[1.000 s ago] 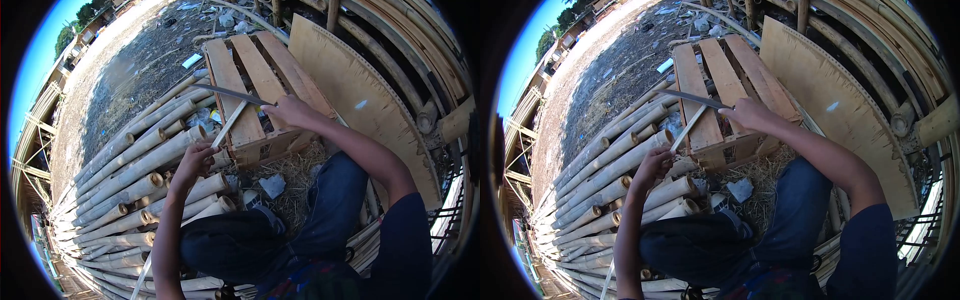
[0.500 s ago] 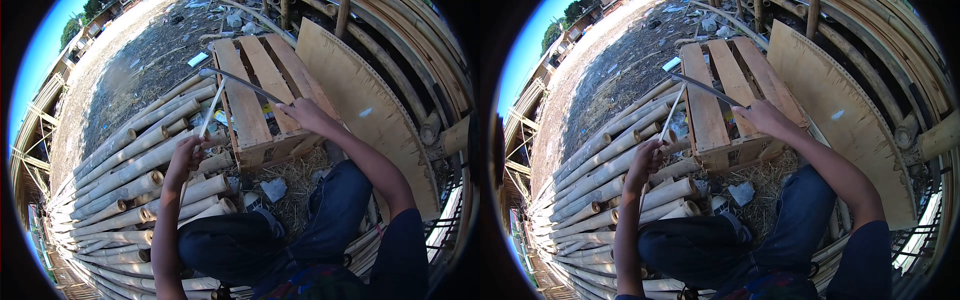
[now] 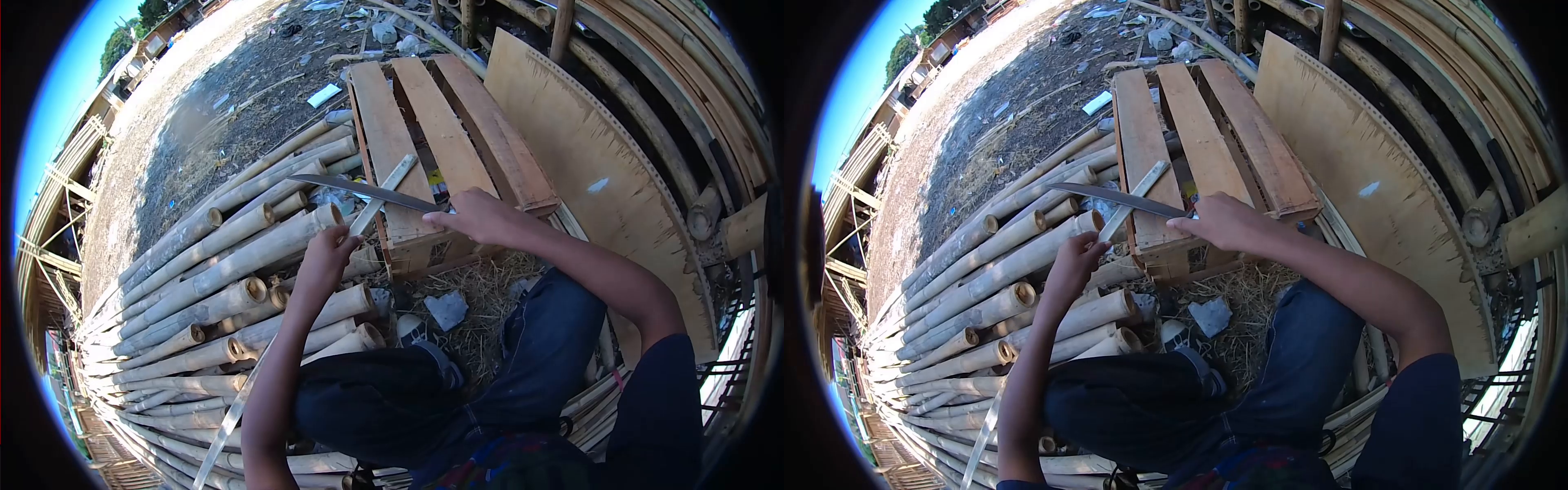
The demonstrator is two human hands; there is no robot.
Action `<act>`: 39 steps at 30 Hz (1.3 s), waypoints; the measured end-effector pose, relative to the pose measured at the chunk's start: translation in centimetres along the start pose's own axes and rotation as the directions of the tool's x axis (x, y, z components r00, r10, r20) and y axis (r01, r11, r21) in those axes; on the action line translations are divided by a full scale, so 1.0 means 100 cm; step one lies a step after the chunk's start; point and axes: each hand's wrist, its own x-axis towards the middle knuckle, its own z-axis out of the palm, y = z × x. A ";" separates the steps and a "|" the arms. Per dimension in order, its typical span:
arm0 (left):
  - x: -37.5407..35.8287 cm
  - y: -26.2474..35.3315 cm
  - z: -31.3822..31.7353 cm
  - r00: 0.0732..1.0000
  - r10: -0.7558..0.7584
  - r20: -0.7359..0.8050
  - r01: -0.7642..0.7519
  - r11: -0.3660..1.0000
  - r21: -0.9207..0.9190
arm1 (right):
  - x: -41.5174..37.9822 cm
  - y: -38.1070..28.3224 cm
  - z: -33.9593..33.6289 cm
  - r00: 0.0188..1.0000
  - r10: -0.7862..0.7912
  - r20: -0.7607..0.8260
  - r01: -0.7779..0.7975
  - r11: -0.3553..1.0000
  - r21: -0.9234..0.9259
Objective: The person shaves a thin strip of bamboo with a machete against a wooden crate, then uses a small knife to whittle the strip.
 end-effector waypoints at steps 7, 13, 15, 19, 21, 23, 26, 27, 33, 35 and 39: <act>-0.010 0.006 0.001 0.987 0.132 -0.096 -0.109 0.969 0.221 | 0.015 0.012 -0.008 0.995 0.100 0.011 -0.100 0.990 0.101; -0.005 0.023 -0.008 0.992 -0.110 0.054 0.108 0.994 0.035 | -0.008 0.001 -0.012 0.989 0.138 0.049 -0.142 0.986 0.089; -0.010 0.023 -0.015 0.981 -0.167 0.097 0.170 0.985 -0.025 | -0.002 0.019 -0.005 0.998 0.052 0.033 -0.052 0.999 -0.001; -0.012 0.026 -0.022 0.963 -0.223 0.151 0.244 0.960 -0.138 | 0.007 0.036 -0.014 0.995 0.086 -0.053 -0.082 0.994 0.074; -0.009 0.024 -0.018 0.970 -0.209 0.127 0.225 0.966 -0.130 | 0.000 0.025 -0.017 0.947 0.320 0.008 -0.315 0.929 0.192; -0.007 0.024 -0.018 0.975 -0.192 0.108 0.204 0.973 -0.107 | -0.003 0.022 -0.013 0.999 0.019 -0.027 -0.018 0.999 0.044; -0.010 0.028 -0.018 0.959 -0.237 0.155 0.259 0.957 -0.134 | -0.010 -0.004 -0.012 0.995 0.094 0.039 -0.097 0.992 0.075; -0.011 0.028 -0.018 0.962 -0.230 0.149 0.248 0.962 -0.114 | -0.009 -0.005 -0.005 0.998 0.066 0.014 -0.065 0.998 -0.020; -0.008 0.010 -0.007 0.986 -0.139 0.096 0.143 0.989 -0.031 | 0.000 -0.002 -0.003 0.975 0.138 0.172 -0.168 0.971 0.171; -0.009 0.006 -0.002 0.998 -0.037 0.050 0.035 0.998 0.049 | 0.001 -0.001 -0.004 0.978 0.125 0.169 -0.153 0.975 0.162; -0.003 -0.009 0.005 0.987 0.161 -0.013 -0.155 0.965 0.211 | -0.003 -0.001 -0.002 0.991 0.086 0.106 -0.093 0.994 0.063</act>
